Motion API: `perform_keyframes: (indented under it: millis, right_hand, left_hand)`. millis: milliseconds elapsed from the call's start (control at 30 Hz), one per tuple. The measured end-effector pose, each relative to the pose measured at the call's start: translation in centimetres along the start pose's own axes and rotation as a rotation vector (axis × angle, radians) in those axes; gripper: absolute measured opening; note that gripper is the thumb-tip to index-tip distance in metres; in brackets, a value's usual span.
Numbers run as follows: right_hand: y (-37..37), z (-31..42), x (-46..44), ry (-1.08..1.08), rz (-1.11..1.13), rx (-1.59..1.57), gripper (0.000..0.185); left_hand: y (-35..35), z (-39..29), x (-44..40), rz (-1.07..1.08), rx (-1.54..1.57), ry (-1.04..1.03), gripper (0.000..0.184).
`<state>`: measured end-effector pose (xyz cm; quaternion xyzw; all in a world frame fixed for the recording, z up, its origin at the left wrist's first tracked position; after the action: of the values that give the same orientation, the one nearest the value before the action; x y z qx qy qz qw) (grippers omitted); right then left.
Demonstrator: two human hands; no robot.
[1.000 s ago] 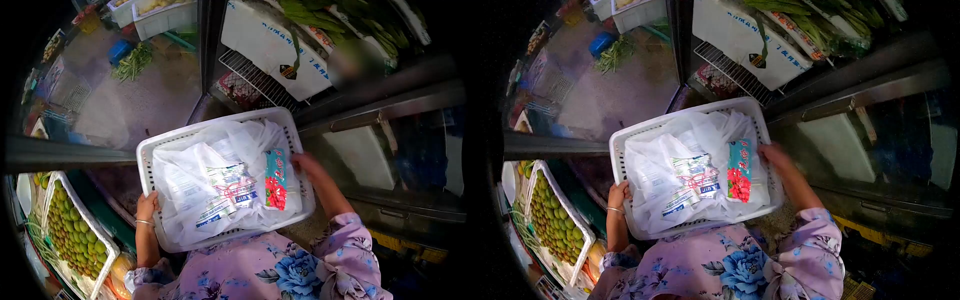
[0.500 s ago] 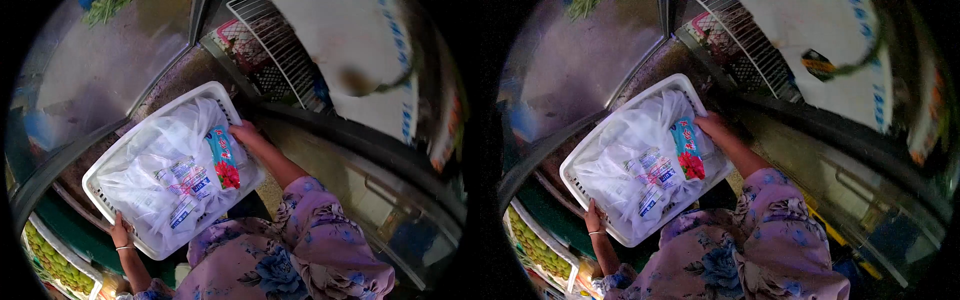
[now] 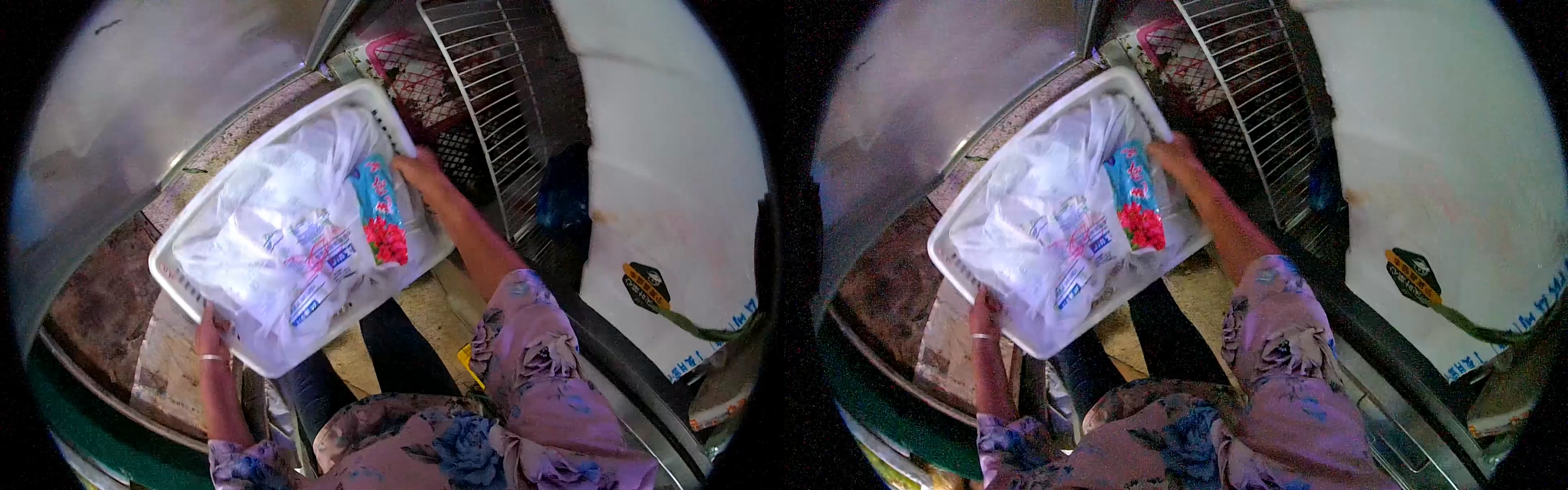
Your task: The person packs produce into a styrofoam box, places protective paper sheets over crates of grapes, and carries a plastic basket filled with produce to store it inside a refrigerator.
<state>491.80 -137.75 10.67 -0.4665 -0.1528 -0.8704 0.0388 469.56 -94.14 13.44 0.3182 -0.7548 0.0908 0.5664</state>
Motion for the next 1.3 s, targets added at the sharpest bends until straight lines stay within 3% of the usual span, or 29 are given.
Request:
perform_keyframes:
  millis: [33, 100, 233, 300, 333, 467, 533, 667, 700, 767, 800, 867, 900, 967, 1100, 1167, 1200, 1300]
  right_hand:
    - [-0.3, -0.1, 0.5, -0.002, 0.007, 0.017, 0.044]
    - [-0.5, -0.6, -0.2, 0.089, -0.285, 0.247, 0.033]
    - [-0.1, -2.7, 0.7, 0.193, -0.406, 0.287, 0.032]
    - [0.3, -3.8, 1.9, 0.148, -0.509, 0.202, 0.034]
    - [0.6, -4.2, 2.0, 0.275, -0.546, 0.15, 0.035]
    - [0.1, -3.3, 4.1, 0.356, -0.606, 0.339, 0.039]
    - [-0.8, -3.8, 6.9, 0.474, -0.777, 0.407, 0.047]
    - [-4.7, -12.0, 11.1, 0.354, -0.956, 0.372, 0.056]
    - [-6.3, -13.5, 12.4, 0.354, -0.952, 0.375, 0.056]
    - [-10.8, -19.1, 14.1, 0.085, -0.733, -0.547, 0.05]
    - [-14.6, -21.0, 13.5, -0.024, -0.573, -1.023, 0.048]
    - [-20.8, -21.0, 16.1, -0.356, -0.401, -1.089, 0.045]
    - [-22.6, -20.9, 17.0, -0.361, -0.397, -1.09, 0.045]
    - [-25.3, -19.9, 17.6, -0.276, -0.155, -1.062, 0.044]
    - [-25.0, -19.2, 17.9, -0.218, -0.071, -1.074, 0.037]
    - [-25.0, -21.2, 18.4, -0.286, 0.013, -1.036, 0.029]
    - [-25.1, -19.7, 19.1, -0.368, -0.074, -1.066, 0.027]
    - [-24.5, -18.7, 19.1, -0.304, -0.121, -1.005, 0.02]
  left_hand:
    - [-0.6, 0.0, 0.1, -0.052, 0.012, 0.029, 0.015]
    - [1.7, 1.3, -3.4, 0.041, -0.007, -0.053, 0.02]
    - [-0.1, 1.1, -7.4, 0.059, -0.023, -0.116, 0.025]
    - [0.1, -0.2, -8.4, 0.014, -0.12, -0.146, 0.025]
    - [-0.5, -0.7, -8.6, 0.028, -0.087, -0.152, 0.027]
    - [-0.1, -1.6, -7.1, 0.024, -0.076, -0.169, 0.027]
    - [-0.1, -1.5, -6.4, -0.022, -0.087, -0.155, 0.027]
    - [-0.7, -0.6, -5.2, -0.059, 0.004, -0.078, 0.025]
    - [-0.7, -0.6, -4.4, -0.061, -0.004, -0.077, 0.024]
    - [-0.9, -0.9, -2.6, -0.039, 0.012, -0.027, 0.019]
    - [-1.4, -1.8, -2.9, -0.02, 0.01, -0.115, 0.017]
    - [-0.8, -1.9, -1.8, 0.004, 0.008, -0.182, 0.011]
    - [-0.5, -2.1, -1.1, -0.002, 0.005, -0.183, 0.011]
    - [-0.4, -2.4, 0.3, 0.005, 0.005, -0.214, 0.012]
    - [0.2, -2.9, 1.0, 0.046, -0.09, -0.265, 0.015]
    - [-0.1, -4.2, 2.2, 0.084, -0.125, -0.367, 0.019]
    - [-0.1, -4.5, 2.3, 0.102, -0.125, -0.348, 0.016]
    - [0.2, -3.1, -1.1, 0.203, -0.082, -0.215, 0.013]
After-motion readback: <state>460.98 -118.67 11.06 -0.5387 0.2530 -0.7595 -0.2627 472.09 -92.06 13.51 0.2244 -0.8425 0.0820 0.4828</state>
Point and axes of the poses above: each hand's wrist, its own x-axis away from the middle knuckle, its own y-axis out of the back of the hand, z = x × y, the point moved 5 cm from there along -x, towards the middle knuckle, and after that the axes turned 1 degree about z, right-handed, at the moved point
